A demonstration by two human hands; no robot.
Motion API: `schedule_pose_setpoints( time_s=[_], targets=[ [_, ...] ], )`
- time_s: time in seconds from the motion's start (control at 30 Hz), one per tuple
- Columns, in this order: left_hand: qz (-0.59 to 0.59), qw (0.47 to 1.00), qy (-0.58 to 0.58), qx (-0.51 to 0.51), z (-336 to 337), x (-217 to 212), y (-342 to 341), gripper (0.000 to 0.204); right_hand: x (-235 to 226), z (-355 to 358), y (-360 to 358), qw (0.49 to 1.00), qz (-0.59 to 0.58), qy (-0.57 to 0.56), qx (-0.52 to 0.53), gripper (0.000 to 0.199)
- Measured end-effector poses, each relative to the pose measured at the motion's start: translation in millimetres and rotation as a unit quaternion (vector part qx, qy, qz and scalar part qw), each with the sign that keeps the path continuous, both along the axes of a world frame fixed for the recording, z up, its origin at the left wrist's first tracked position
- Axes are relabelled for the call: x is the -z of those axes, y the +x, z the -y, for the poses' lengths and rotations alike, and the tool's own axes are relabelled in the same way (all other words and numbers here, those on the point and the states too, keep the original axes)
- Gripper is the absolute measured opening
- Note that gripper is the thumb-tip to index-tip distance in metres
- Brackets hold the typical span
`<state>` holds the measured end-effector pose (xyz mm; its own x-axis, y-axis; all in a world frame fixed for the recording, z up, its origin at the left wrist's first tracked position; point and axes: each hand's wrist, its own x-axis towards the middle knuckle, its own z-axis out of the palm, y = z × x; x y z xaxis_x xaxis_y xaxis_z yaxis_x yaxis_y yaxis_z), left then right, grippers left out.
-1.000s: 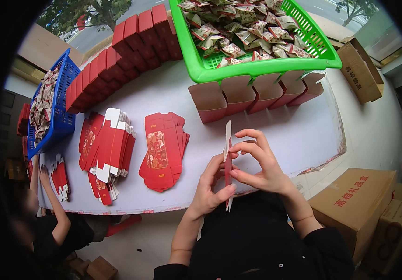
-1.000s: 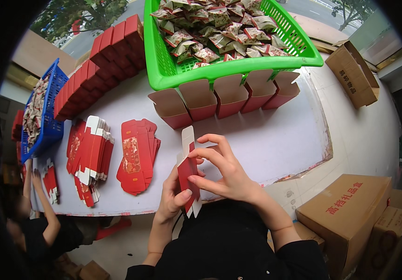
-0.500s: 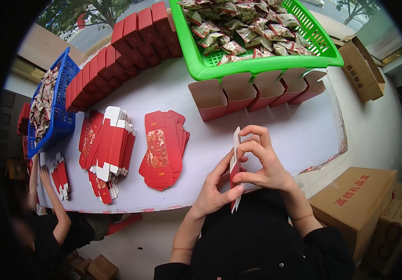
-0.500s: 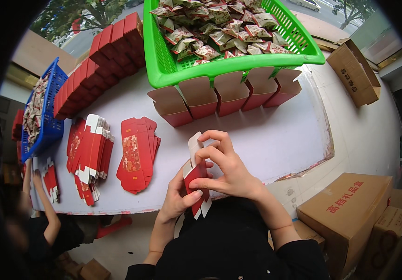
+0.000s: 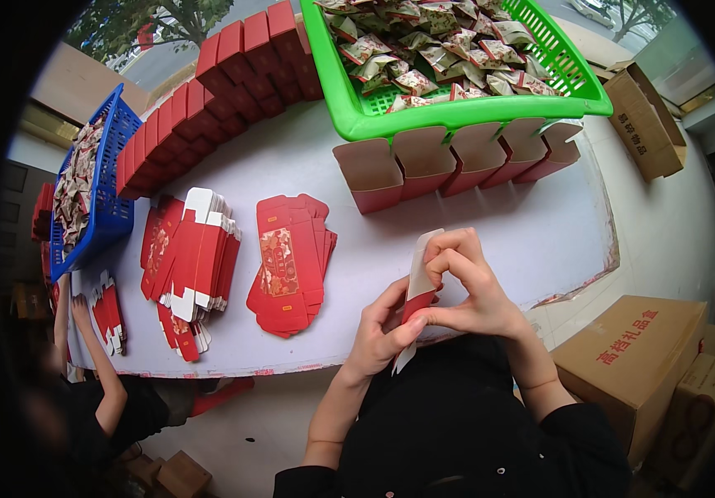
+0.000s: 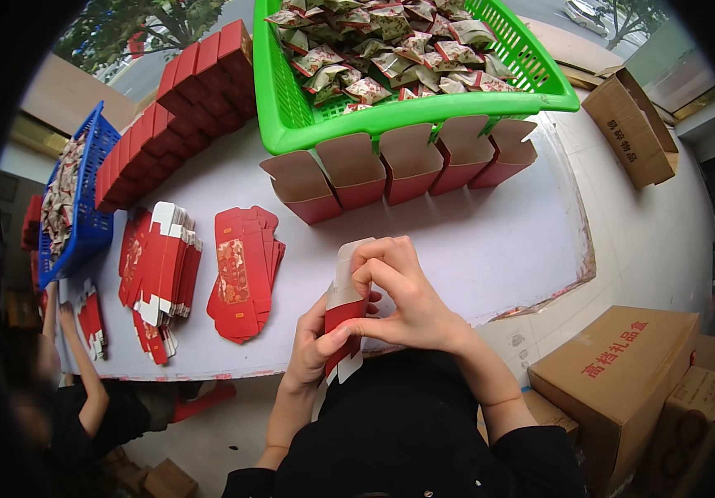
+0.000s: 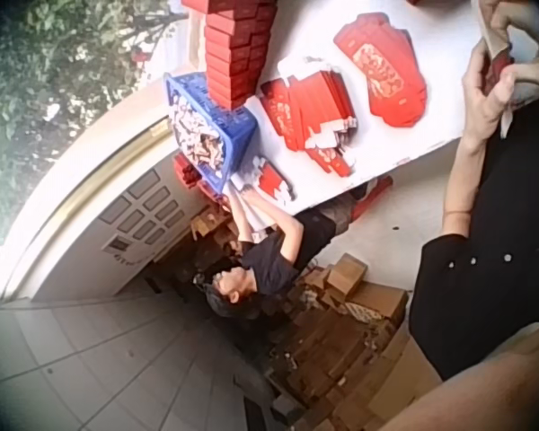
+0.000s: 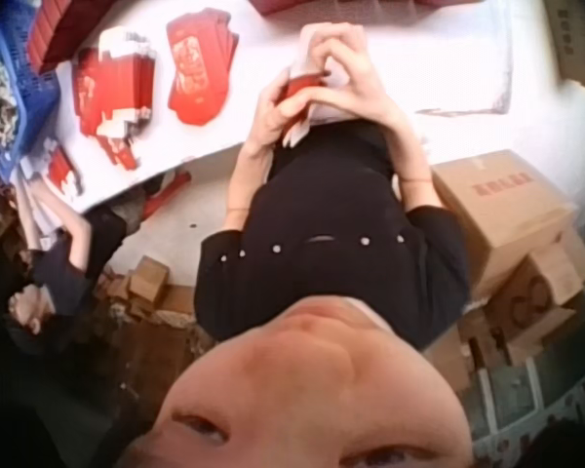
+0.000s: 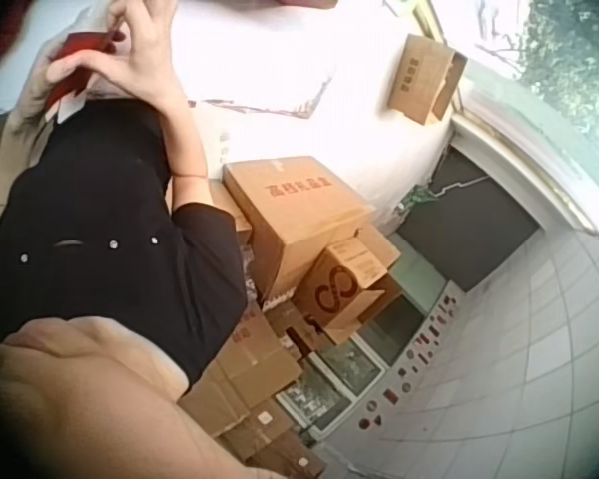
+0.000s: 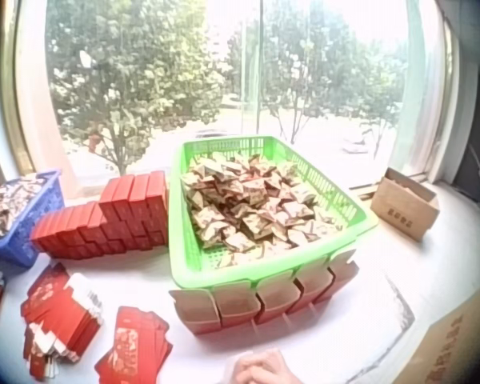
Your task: The person folds flat red cardboard pieces into small rectangular boxes and places them upright on the table. The hands repeatedly pick, fold, and stack the boxes while another person works nearby.
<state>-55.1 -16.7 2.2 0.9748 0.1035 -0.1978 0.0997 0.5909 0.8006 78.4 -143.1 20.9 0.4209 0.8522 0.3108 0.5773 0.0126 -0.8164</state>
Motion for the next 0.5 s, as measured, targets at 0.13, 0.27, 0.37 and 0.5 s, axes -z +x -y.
schedule_pose_setpoints(
  time_s=[0.13, 0.27, 0.37, 0.5],
  targets=[
    [-0.032, 0.997, 0.040, -0.054, -4.4, 0.6, -3.4, 0.050, 7.7, 1.6, -2.0, 0.998, -0.024, 0.055, 0.017, 0.047],
    [-0.021, 0.993, 0.029, -0.116, -2.4, 1.6, -1.8, 0.039, 19.4, 2.6, -16.2, 0.945, -0.302, 0.120, -0.026, 0.074],
    [-0.018, 0.984, 0.066, -0.162, -1.7, 2.7, -0.4, 0.039, 20.6, 7.8, -23.9, 0.922, -0.381, 0.041, -0.053, 0.068],
    [0.009, 0.968, 0.139, -0.211, 3.6, 1.7, 4.1, 0.047, 21.6, 4.7, -35.2, 0.902, -0.426, 0.066, -0.005, 0.068]
  ],
)
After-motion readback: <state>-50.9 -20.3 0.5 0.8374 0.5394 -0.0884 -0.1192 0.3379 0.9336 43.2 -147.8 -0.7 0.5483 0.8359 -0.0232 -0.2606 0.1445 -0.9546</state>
